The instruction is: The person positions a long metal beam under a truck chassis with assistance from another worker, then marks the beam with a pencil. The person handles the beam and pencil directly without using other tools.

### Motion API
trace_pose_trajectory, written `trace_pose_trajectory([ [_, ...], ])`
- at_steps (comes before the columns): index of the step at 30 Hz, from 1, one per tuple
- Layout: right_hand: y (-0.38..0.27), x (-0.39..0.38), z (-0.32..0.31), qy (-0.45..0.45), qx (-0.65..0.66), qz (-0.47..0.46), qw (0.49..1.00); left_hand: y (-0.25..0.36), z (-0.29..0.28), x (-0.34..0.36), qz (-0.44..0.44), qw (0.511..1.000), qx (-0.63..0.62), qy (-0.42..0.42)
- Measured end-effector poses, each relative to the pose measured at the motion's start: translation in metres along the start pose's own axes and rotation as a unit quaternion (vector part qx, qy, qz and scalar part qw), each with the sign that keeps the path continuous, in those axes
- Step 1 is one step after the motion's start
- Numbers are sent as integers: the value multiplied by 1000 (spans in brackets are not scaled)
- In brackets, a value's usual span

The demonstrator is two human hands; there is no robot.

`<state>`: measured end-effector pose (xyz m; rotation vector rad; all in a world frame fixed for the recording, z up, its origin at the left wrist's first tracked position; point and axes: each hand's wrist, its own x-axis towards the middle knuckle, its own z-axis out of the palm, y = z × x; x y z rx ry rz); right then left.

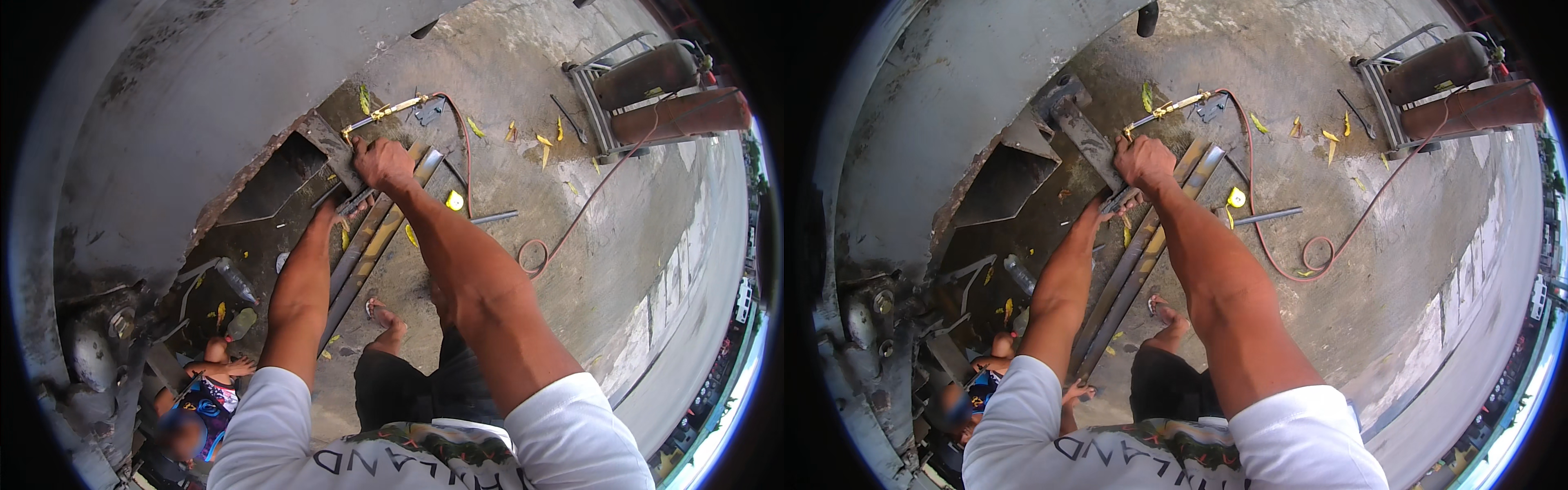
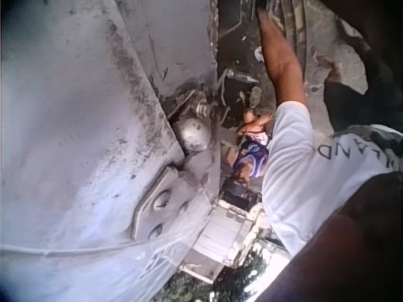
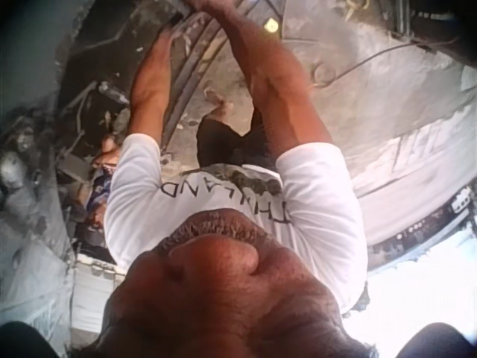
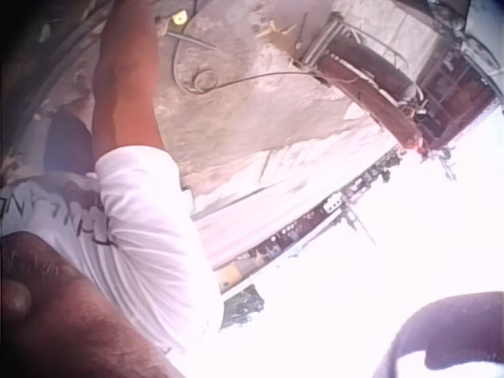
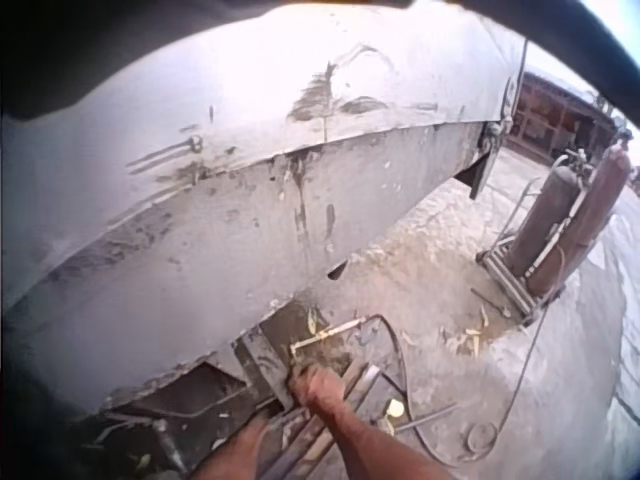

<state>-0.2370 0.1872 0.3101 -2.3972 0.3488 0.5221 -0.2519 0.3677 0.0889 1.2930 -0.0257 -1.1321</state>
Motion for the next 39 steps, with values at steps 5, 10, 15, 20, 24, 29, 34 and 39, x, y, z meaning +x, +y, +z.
trace_pose_trajectory([
  [5, 2, 1, 6, 40, 6, -5, 999, -5, -3, 1, -7, 1000, 2, -9],
  [10, 15, -1, 10, 26, 33, -22, 999, -3, -8, -6, -9, 998, -56, -30],
  [15, 66, -1, 18, -50, 246, -67, 966, -3, -6, -13, -18, 993, -117, -13],
  [20, 78, 10, 44, -1, 331, -73, 941, 2, -4, -11, -41, 986, -164, 9],
  [24, 65, 3, 35, -26, 347, -27, 937, 8, -11, -12, -80, 989, -120, 11],
  [29, 70, 8, 40, 15, 375, -62, 925, 31, 6, -17, -75, 991, -115, -4],
  [34, 71, 3, 34, 9, 332, -58, 941, 23, 8, -21, -68, 987, -141, 39],
  [39, 68, -2, 27, -46, 336, -27, 940, 10, 0, -19, -55, 986, -156, 32],
])
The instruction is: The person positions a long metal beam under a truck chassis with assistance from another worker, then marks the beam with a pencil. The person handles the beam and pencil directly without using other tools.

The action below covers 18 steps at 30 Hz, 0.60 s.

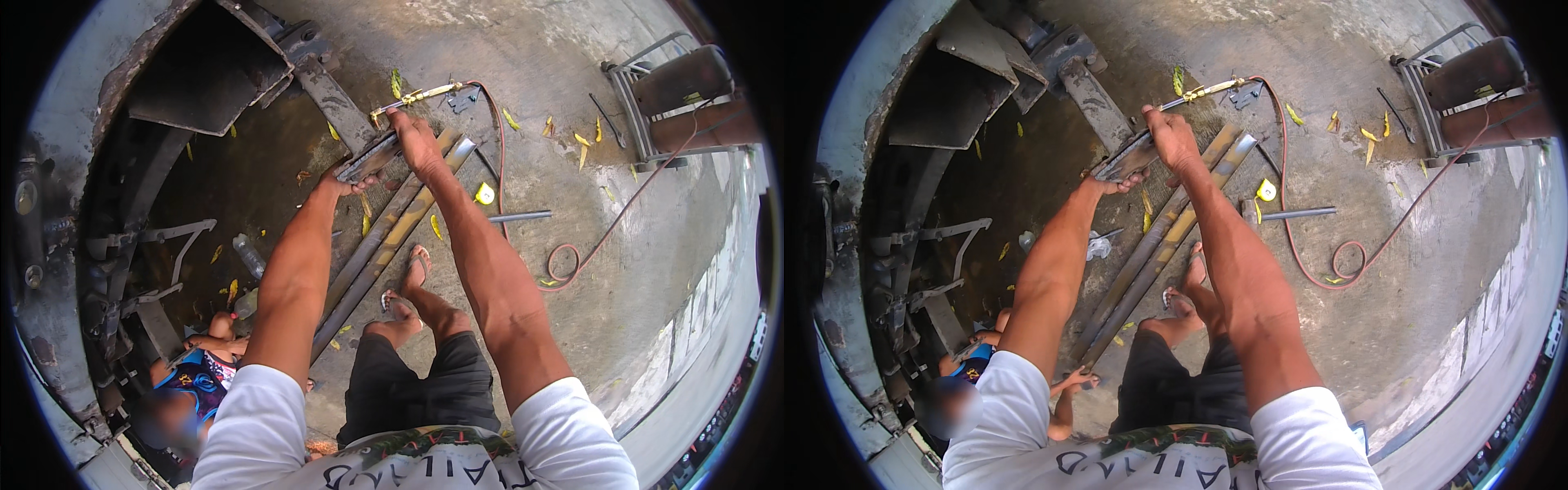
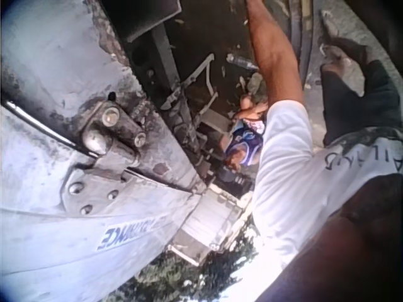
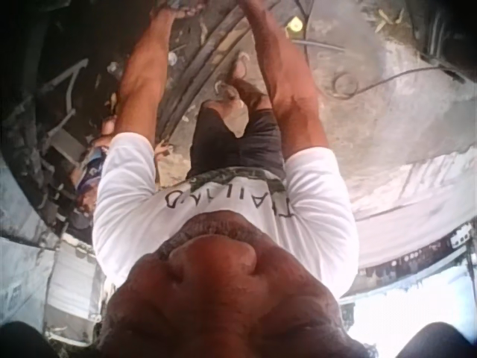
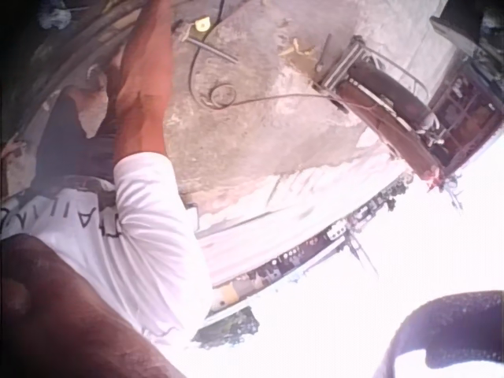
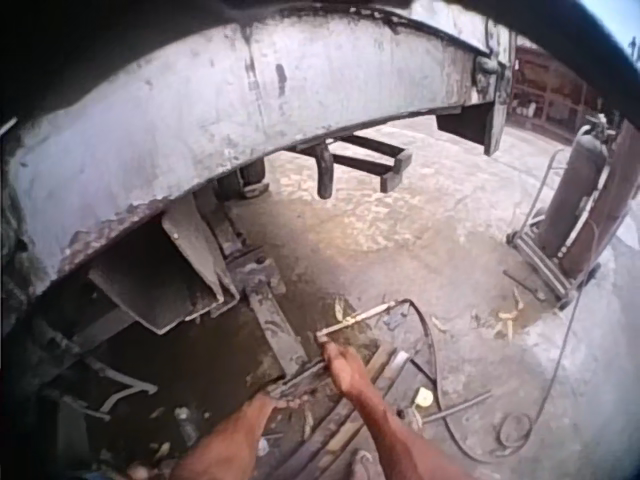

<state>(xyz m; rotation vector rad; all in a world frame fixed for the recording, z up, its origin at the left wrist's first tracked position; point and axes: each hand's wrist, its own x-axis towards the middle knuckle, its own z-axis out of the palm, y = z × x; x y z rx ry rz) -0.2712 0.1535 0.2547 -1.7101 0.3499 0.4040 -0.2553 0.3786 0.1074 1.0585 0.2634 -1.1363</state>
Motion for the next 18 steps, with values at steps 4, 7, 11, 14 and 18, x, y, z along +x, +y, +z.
trace_pose_trajectory([
  [4, 9, 5, 2, 35, -17, -41, 998, 2, 9, -1, 2, 1000, 11, 16],
  [7, 13, 9, 10, 48, 7, -61, 997, -3, 5, -1, 65, 997, 19, 28],
  [11, 20, 14, 12, 40, 21, -72, 996, -15, 31, -8, 62, 933, -21, 353],
  [14, 24, 23, 5, 42, -6, -95, 995, -34, 42, -37, 95, 910, -81, 396],
  [18, 11, 9, 2, 36, -4, -74, 997, -108, 49, -85, 89, 912, -112, 386],
])
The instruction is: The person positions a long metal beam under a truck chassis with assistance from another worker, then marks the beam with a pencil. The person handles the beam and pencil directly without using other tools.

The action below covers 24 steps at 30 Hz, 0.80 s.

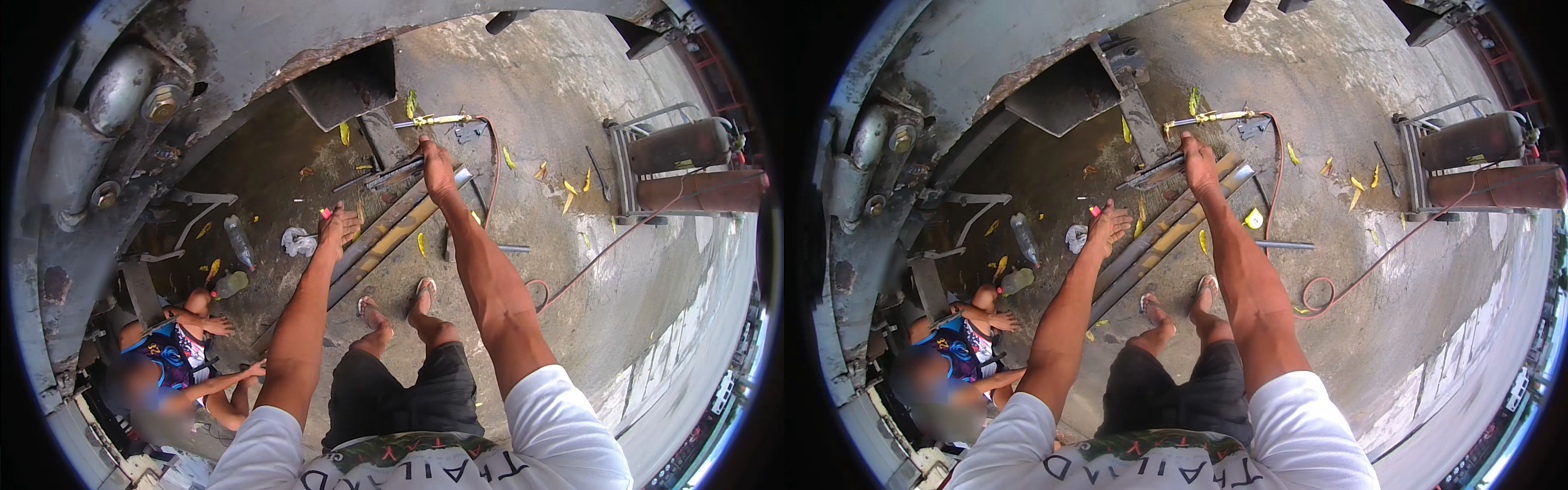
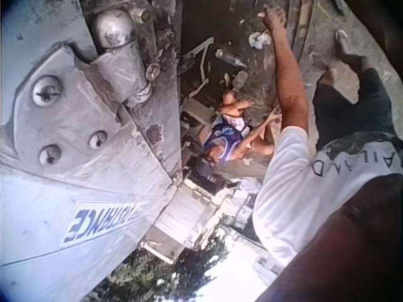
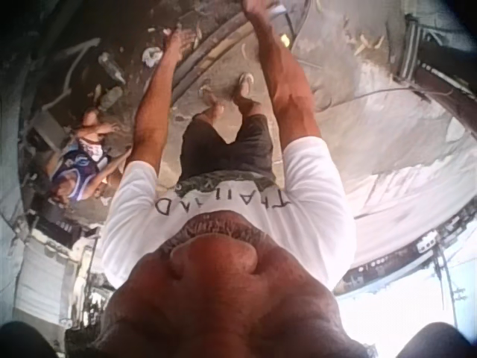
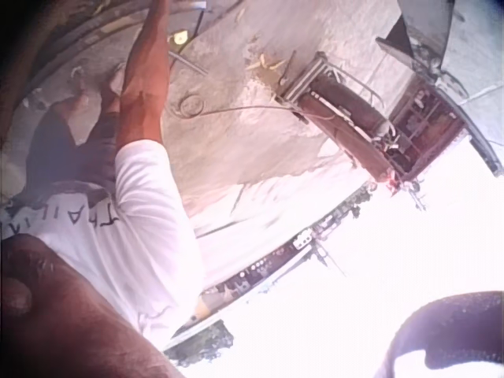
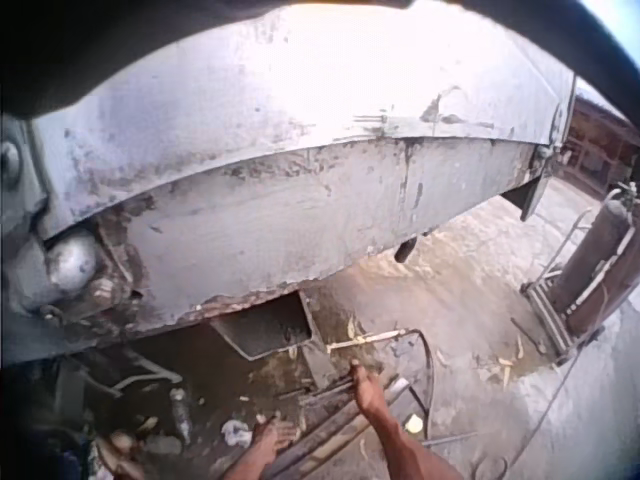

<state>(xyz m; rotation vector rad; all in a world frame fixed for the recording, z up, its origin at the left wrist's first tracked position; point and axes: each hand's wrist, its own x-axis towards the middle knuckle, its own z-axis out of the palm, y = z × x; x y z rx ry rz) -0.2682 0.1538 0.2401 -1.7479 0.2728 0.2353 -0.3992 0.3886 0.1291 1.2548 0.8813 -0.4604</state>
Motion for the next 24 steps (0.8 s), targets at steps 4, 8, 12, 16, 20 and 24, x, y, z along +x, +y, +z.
trace_pose_trajectory([
  [4, 0, 7, -12, -63, 8, 17, 998, -98, -50, -46, -87, 993, -10, 75],
  [8, 16, 4, -36, -175, 144, 78, 971, -233, -120, -112, -144, 981, -10, 131],
  [12, 119, -11, -95, -137, 130, 110, 976, -349, -178, -200, -132, 956, -255, 63],
  [16, 235, -63, -203, -189, 24, 318, 929, -414, -131, -250, -245, 926, -256, 128],
  [20, 319, -102, -312, -135, -67, 430, 890, -391, -11, -250, -110, 910, -195, 347],
  [24, 335, -101, -344, -148, -133, 441, 876, -383, 53, -181, 21, 931, 24, 363],
])
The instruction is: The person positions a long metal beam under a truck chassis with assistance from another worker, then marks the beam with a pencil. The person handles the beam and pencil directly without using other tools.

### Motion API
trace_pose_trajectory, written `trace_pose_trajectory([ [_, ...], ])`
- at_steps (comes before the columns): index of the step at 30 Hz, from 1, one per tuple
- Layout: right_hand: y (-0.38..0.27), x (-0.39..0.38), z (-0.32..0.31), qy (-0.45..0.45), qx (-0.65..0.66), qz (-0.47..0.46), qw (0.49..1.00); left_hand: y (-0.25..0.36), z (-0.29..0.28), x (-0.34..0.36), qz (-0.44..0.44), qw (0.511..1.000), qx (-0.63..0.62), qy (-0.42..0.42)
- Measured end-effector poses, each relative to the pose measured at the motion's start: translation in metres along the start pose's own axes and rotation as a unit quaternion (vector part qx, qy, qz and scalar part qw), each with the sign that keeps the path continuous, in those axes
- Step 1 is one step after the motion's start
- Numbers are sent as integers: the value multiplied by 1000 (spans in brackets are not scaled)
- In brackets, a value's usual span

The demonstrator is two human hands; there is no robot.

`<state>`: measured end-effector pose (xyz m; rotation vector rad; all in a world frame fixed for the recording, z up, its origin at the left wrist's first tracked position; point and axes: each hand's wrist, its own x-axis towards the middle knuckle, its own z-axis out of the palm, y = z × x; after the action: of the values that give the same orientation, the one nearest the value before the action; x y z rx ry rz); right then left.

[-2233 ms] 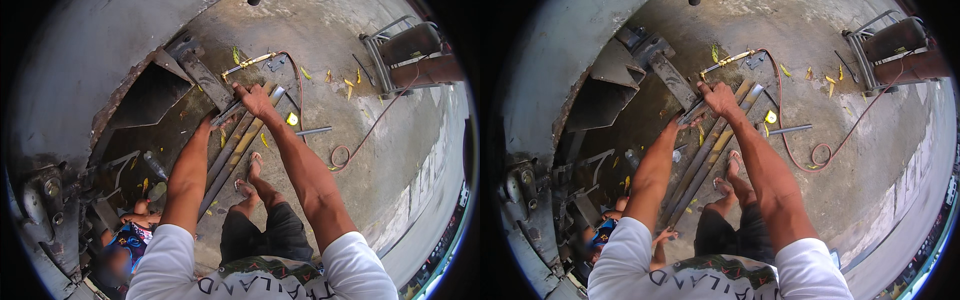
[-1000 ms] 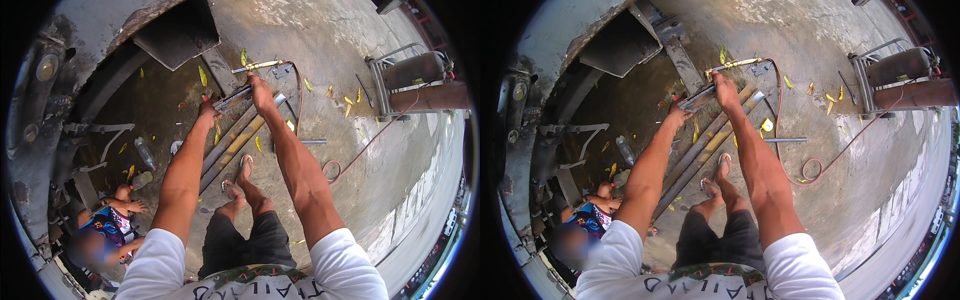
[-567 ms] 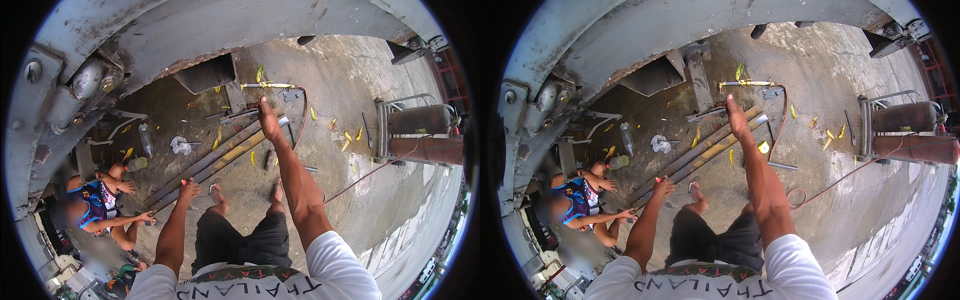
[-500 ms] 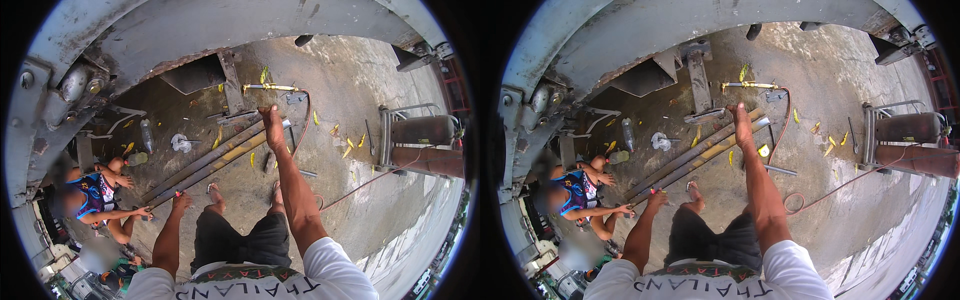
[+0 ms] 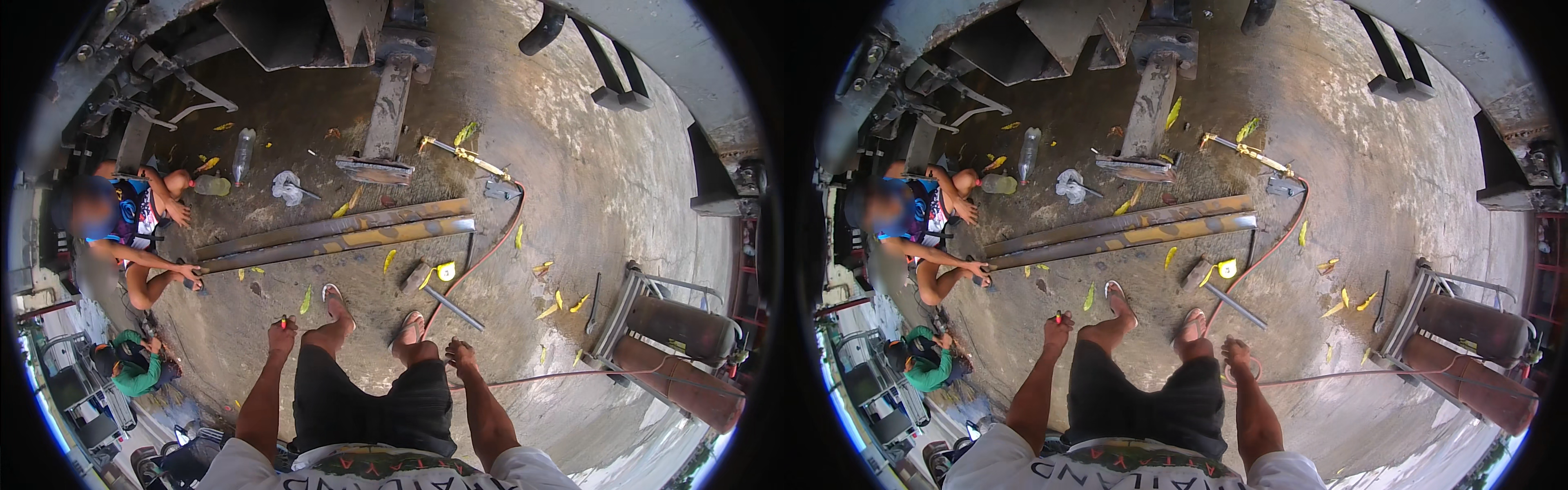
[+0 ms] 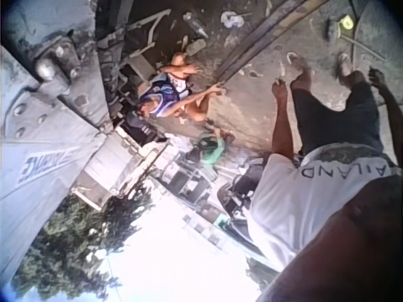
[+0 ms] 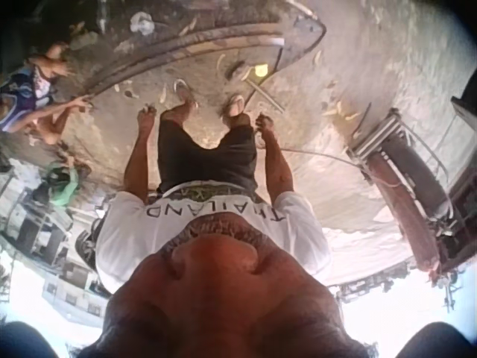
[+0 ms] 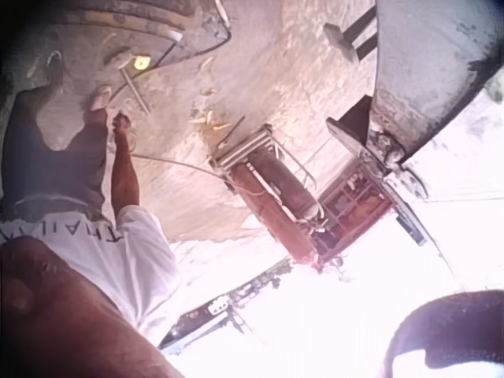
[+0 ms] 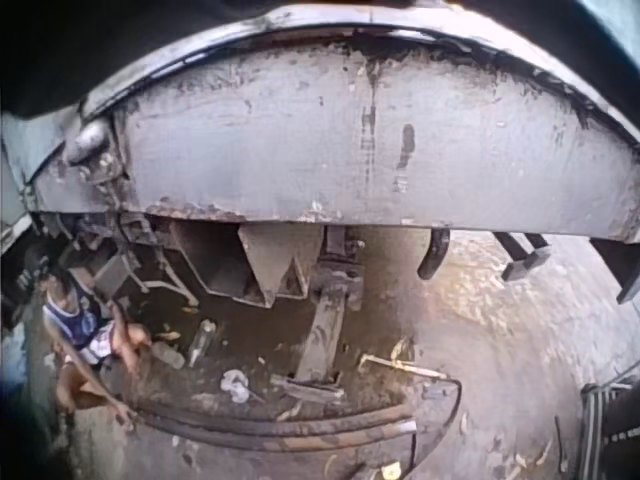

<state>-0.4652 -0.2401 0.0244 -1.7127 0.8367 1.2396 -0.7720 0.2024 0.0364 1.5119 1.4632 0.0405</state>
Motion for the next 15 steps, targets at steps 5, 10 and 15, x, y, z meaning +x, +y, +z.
trace_pose_trajectory([
  [5, -45, 72, 34, -40, -63, -93, 993, 103, 125, 18, 221, 924, 275, -148],
  [10, -117, 173, 101, -41, -181, -251, 950, 163, 210, 68, 234, 910, 256, -227],
  [15, -185, 232, 139, -54, -399, -388, 829, 186, 215, 99, 285, 887, 289, -217],
])
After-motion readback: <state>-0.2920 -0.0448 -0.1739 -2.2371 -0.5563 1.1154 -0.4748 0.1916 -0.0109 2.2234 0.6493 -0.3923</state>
